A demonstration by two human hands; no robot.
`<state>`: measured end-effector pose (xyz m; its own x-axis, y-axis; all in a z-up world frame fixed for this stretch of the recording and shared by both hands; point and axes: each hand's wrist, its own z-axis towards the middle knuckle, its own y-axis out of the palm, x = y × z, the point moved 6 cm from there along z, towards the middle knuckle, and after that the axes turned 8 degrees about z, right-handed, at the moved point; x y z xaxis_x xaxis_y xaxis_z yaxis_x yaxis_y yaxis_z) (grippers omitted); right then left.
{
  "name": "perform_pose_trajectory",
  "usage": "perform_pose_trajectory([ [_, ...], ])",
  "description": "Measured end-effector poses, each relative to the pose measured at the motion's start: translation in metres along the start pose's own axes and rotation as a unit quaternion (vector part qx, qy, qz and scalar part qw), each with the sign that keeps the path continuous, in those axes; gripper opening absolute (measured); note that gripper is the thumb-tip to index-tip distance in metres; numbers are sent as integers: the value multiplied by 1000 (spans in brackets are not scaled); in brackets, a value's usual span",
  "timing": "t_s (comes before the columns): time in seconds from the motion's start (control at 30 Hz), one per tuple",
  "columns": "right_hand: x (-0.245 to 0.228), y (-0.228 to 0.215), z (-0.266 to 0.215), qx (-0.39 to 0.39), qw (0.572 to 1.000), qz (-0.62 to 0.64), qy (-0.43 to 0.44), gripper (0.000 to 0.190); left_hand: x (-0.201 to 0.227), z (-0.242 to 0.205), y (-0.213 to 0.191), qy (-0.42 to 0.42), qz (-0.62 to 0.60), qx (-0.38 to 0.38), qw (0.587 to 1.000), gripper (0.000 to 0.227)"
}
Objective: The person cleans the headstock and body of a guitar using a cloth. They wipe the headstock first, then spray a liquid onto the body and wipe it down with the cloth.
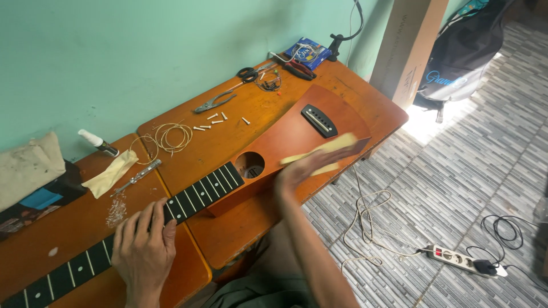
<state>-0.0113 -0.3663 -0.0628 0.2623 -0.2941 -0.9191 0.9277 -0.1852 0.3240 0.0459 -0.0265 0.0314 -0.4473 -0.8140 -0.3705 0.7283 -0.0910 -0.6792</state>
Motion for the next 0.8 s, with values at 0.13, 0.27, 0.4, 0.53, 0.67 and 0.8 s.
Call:
perform_pose_trajectory([
  [0.13,-66,-4,-151,-244,963,41,110,69,1,4,-3,0,-12,4,1000,55],
  [0.27,-72,-4,-169,-326,914,33,240,88,-1,1,1,3,-14,5,1000,53],
  [0.4,-1,-30,-39,-164,984,43,60,68,-1,2,0,3,-35,8,999,51],
  [0.53,74,-15,118,54,998,39,3,73,-2,4,-2,3,-42,26,999,50],
  [0.67,46,-15,87,42,999,3,4,62,-3,2,-2,-7,-79,17,997,48],
  [0.8,-21,-3,-78,-102,993,45,26,62,-4,4,-1,-5,-83,23,996,46],
])
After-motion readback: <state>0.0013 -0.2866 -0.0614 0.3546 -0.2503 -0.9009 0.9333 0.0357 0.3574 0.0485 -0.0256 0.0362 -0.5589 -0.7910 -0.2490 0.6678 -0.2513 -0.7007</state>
